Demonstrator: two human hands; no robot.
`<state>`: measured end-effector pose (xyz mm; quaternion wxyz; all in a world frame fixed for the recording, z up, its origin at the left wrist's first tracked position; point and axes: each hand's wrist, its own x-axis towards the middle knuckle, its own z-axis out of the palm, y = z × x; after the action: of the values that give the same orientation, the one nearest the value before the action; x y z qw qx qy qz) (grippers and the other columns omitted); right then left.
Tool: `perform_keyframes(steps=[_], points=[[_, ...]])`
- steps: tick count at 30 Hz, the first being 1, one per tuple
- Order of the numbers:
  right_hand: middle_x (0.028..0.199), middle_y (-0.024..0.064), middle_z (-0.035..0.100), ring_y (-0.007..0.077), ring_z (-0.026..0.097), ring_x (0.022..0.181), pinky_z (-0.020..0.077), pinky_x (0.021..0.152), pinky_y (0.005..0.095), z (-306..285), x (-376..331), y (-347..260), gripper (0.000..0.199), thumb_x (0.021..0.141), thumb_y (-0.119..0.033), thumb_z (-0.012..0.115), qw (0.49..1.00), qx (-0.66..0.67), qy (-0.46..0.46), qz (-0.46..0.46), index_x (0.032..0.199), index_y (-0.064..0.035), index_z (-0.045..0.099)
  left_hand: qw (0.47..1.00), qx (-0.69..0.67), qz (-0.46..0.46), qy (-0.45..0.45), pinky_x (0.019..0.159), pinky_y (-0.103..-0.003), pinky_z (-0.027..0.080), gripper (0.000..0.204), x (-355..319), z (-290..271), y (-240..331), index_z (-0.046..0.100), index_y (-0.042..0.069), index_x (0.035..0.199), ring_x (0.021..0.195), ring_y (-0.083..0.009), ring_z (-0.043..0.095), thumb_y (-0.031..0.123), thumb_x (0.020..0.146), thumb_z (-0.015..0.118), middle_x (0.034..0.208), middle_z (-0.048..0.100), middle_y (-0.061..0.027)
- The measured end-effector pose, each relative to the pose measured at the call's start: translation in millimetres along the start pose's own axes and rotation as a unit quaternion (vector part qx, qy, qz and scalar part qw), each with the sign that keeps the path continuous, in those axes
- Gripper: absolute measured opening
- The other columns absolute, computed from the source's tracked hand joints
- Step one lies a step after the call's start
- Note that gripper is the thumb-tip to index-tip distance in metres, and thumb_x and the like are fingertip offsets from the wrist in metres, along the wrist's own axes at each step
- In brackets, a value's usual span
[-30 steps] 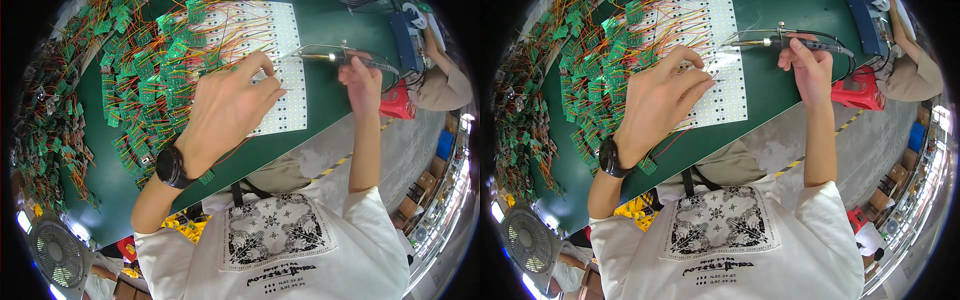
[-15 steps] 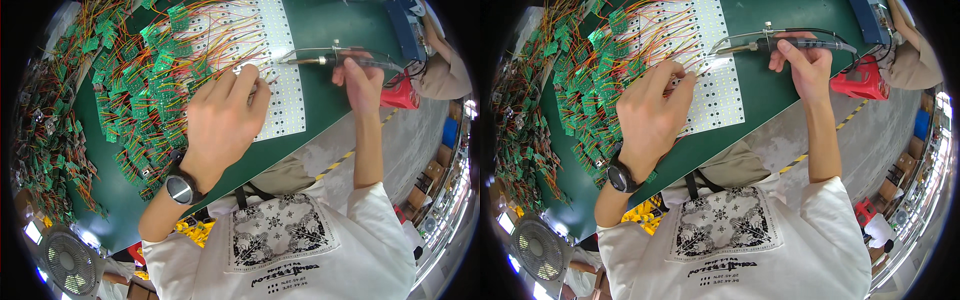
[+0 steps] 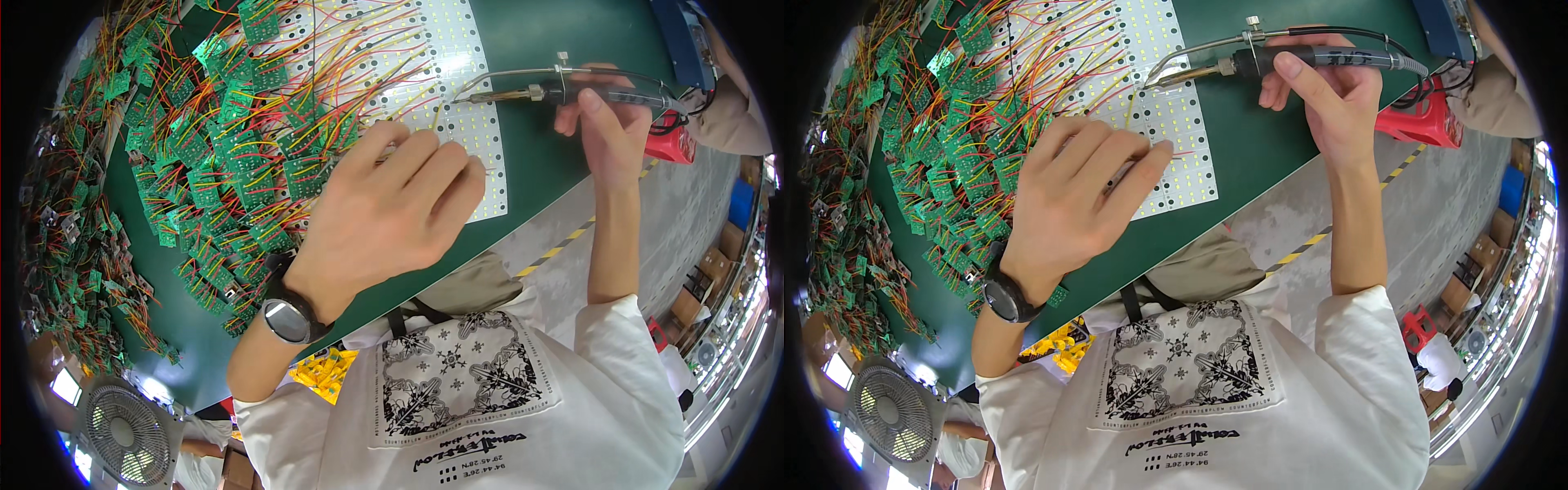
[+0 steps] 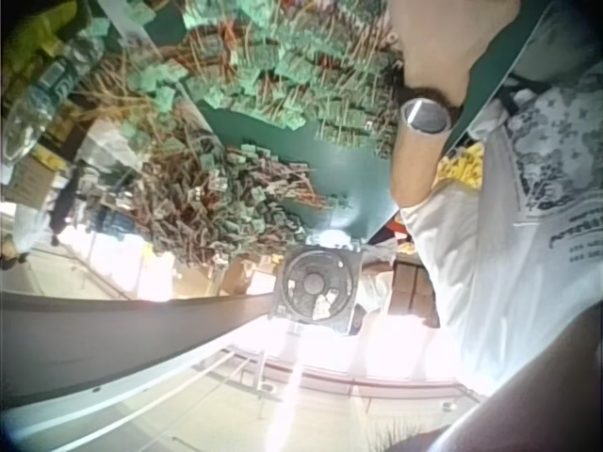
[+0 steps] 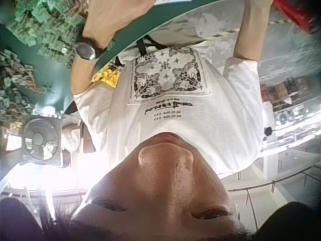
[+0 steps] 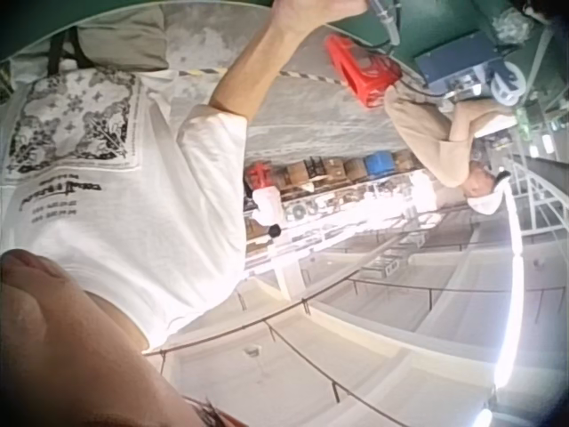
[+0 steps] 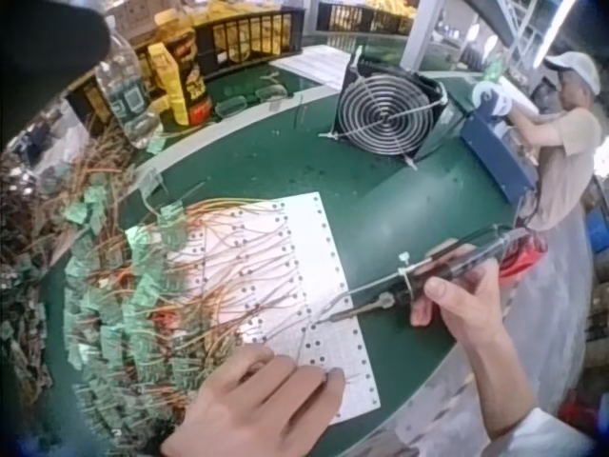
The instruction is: The person solders small circuit boards to an LED panel using a soldering iron, attaching the wires of each small circuit board to the contacts on the panel one at a time.
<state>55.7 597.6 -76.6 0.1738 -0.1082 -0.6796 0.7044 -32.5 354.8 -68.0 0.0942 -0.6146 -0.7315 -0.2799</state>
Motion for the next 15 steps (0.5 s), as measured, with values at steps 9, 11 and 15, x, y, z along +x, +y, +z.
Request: perform_keyframes(steps=[9,11,15], points=[[0.071,0.0145,0.062,0.0192,0.061,0.057,0.0463,0.05,0.0266,1,-1,1,0.023,0.082,-0.005,0.063,1.0,-0.01,-0.008,-0.008,0.099,0.0099,0.058,0.993,0.077,-0.064,0.062,0.056,-0.031,0.04,0.019,-6,1,-15,0.06,0.002,0.079,0.068,-0.0188,0.05,0.009,0.061,0.061,0.074,0.052,-0.0033],[0.07,0.0145,0.062,0.0191,0.061,0.057,0.0464,0.05,0.0263,0,-1,1,0.023,0.082,-0.005,0.063,1.0,-0.015,-0.008,-0.01,0.099,0.0099,0.058,0.993,0.074,-0.069,0.062,0.056,-0.031,0.039,0.019,-6,1,-17,0.06,0.002,0.079,0.067,-0.0187,0.05,0.009,0.061,0.061,0.074,0.052,-0.0033],[0.069,0.0143,0.063,0.0191,0.061,0.056,0.0466,0.05,0.0259,0,-1,1,0.024,0.081,-0.005,0.063,1.0,-0.021,-0.017,-0.011,0.1,0.0097,0.057,0.992,0.08,-0.079,0.058,0.055,-0.031,0.039,0.019,-8,-1,-18,0.06,0.002,0.078,0.067,-0.0185,0.05,0.008,0.06,0.061,0.076,0.053,-0.0031]])
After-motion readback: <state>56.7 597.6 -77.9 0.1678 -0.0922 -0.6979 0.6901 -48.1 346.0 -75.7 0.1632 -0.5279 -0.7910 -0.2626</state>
